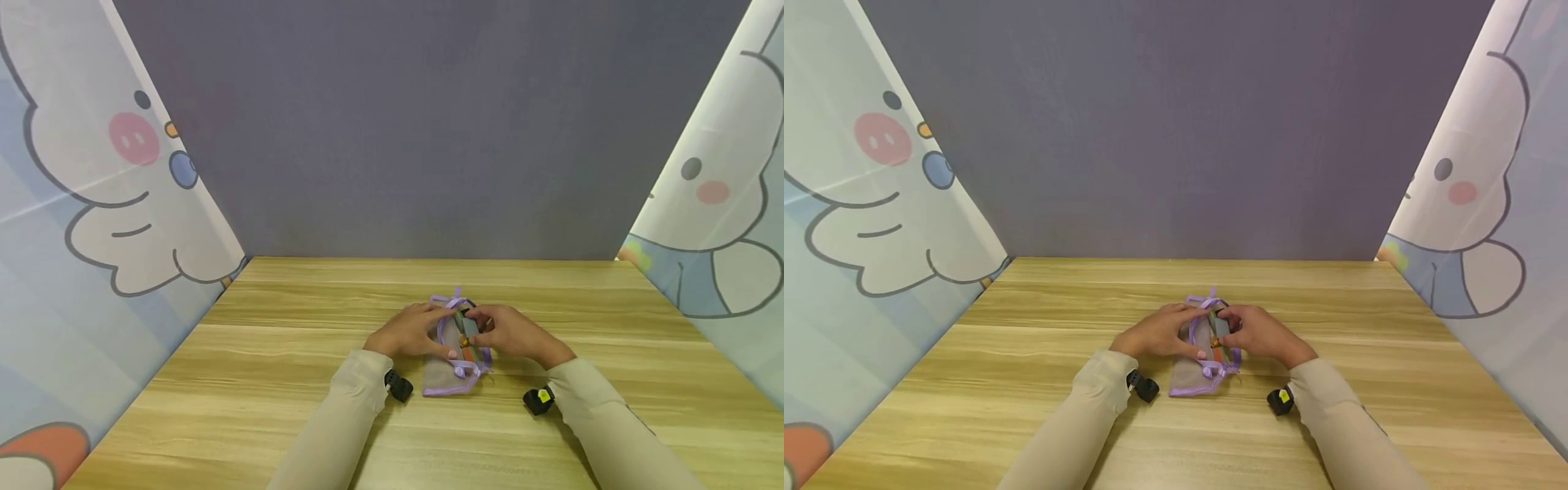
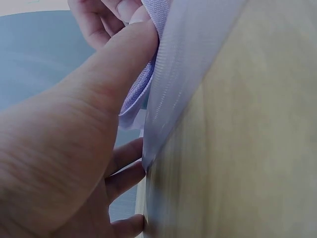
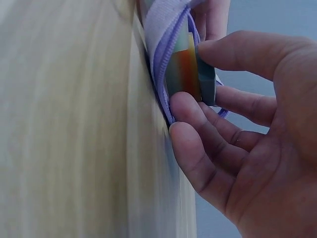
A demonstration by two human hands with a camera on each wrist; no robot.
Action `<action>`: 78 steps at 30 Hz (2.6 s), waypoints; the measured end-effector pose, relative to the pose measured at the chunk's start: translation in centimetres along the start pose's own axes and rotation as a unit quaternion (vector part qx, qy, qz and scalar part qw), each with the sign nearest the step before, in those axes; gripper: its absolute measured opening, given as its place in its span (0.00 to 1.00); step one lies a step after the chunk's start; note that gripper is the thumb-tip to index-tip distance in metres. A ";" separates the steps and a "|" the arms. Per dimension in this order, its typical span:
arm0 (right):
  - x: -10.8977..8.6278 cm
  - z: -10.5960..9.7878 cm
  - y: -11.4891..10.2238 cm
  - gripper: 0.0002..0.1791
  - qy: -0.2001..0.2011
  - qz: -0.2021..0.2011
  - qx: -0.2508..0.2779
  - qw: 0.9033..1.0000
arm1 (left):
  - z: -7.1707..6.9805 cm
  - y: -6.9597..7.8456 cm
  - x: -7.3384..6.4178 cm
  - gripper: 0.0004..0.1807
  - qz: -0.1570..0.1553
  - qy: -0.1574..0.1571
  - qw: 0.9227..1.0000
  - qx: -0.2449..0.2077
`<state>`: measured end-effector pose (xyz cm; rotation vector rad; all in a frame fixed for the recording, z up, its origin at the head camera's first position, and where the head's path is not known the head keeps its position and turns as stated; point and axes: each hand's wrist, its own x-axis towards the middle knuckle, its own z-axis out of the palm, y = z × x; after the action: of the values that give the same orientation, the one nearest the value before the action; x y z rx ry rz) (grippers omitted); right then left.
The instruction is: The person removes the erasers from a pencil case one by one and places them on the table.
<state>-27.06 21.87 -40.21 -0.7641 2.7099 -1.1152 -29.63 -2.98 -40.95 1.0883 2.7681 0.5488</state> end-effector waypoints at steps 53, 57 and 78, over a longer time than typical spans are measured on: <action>0.0 -0.1 0.2 0.28 0.054 -0.009 0.010 0.998 | 0.0 0.3 -0.1 0.48 -0.001 0.005 1.000 0.005; -0.1 -0.2 0.1 0.28 0.057 -0.007 0.010 0.998 | 0.0 0.3 -0.1 0.48 -0.002 0.006 1.000 0.009; -0.2 -0.2 0.1 0.24 0.078 -0.021 -0.018 0.997 | 0.0 0.4 -0.1 0.49 -0.001 0.005 1.000 0.014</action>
<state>-26.99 22.13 -40.14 -0.7727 2.8623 -1.1866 -29.30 -2.84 -40.81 1.0923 2.7923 0.5179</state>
